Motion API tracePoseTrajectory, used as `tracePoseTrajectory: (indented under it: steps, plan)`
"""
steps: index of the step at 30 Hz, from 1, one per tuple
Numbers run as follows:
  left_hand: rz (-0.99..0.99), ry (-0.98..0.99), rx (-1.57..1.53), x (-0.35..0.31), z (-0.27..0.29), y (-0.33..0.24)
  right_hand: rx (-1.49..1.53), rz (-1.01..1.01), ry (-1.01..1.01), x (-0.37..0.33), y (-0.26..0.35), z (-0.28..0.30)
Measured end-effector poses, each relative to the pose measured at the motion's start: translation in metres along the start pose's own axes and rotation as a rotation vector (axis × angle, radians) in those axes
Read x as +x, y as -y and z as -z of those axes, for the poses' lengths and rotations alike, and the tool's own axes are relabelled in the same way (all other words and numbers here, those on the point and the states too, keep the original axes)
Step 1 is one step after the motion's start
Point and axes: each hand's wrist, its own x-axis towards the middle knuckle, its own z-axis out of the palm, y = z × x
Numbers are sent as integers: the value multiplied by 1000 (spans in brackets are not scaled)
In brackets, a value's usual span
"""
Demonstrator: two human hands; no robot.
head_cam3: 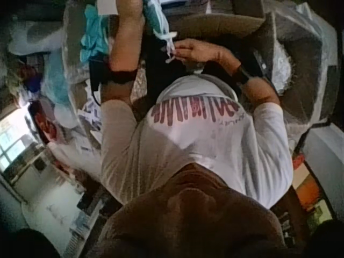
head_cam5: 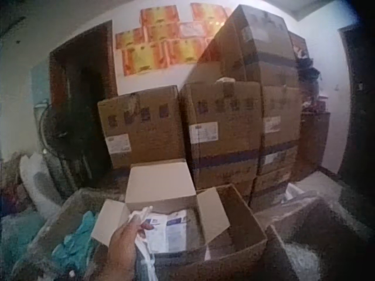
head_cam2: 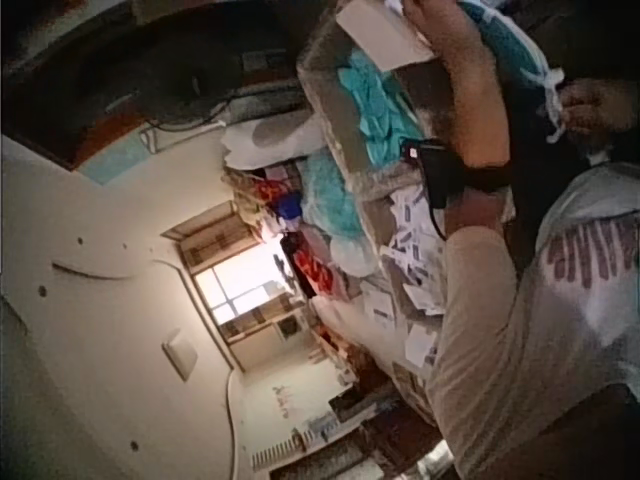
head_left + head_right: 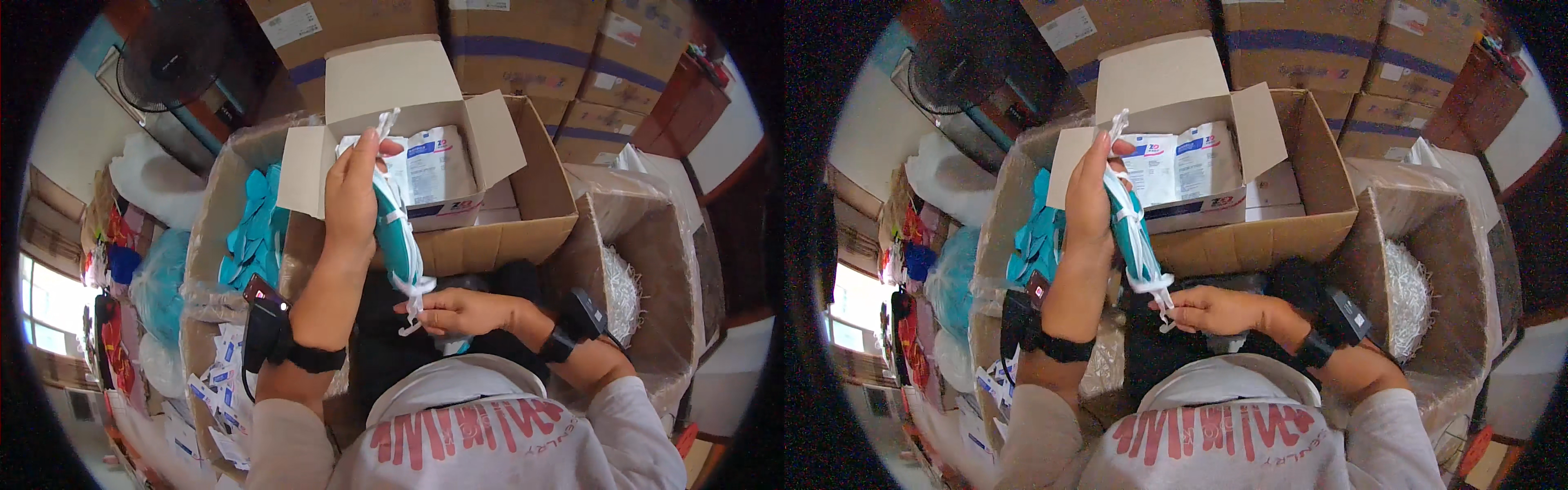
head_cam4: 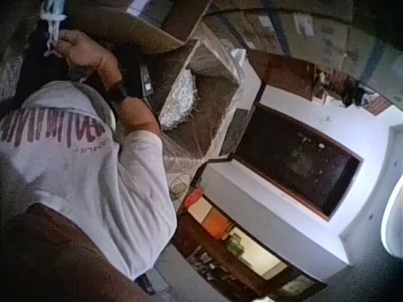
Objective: The person is packing medical or industrial respirators/masks into smaller boxes from a larger shipping container.
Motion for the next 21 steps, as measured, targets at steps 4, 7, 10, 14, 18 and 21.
tracePoseTrajectory:
  steps: [4, 7, 10, 14, 18, 21]
  plan:
    - [-10, -31, 19, 5, -3, -3, 8, -4, 95, 8, -4, 1]
    - [-62, -26, 21, 12, 4, -2, -15, -54, 143, 5, -8, 3]
    - [-283, -23, 260, 21, 22, 4, -75, -68, 100, -7, -2, 8]
    - [-455, -13, 758, 17, 51, 2, -55, -102, -24, -30, 9, 29]
    - [-432, -58, 822, 14, 77, 5, -110, -229, -86, -46, 25, 43]
    - [-380, -131, 831, 13, 84, 4, 158, -219, -114, -49, 23, 39]
